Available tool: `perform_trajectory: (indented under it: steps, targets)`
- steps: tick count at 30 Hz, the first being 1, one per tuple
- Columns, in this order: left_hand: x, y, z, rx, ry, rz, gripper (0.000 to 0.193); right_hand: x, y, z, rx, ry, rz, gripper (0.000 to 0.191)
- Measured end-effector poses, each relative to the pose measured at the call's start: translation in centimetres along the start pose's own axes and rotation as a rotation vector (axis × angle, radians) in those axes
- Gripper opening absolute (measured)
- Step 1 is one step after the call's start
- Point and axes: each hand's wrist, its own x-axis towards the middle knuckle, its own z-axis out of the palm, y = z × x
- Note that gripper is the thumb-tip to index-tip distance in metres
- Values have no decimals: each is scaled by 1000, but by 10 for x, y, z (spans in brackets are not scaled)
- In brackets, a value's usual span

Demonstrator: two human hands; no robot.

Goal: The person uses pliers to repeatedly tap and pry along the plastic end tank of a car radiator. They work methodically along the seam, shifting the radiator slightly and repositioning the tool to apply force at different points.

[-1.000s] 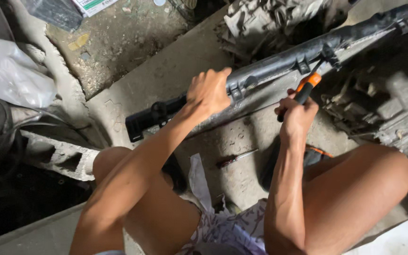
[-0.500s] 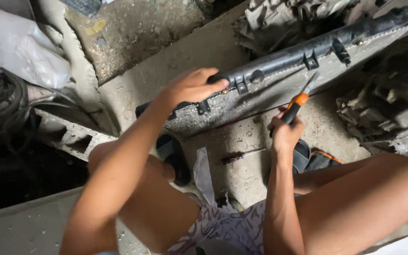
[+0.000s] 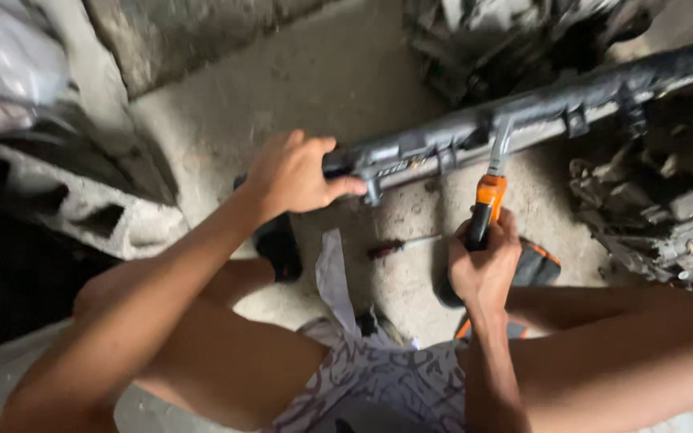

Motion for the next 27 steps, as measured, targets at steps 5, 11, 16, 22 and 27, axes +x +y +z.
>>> perform_trajectory:
  steps: [5, 11, 16, 22, 27]
  targets:
    - [4, 3, 2, 2, -66, -68, 84, 8, -34, -23, -237, -2, -225, 29]
    - [2, 9, 3, -14, -39, -73, 85, 26, -63, -5, -483, -125, -210, 62]
    - [2, 10, 0, -41, 25, -47, 82, 37, -74, -4, -718, -383, -256, 62]
    - [0, 11, -4, -57, 58, -41, 81, 39, -81, -4, -685, -339, -273, 58]
    - [5, 11, -3, -20, -63, -113, 82, 55, -76, 3, -745, -427, -238, 71]
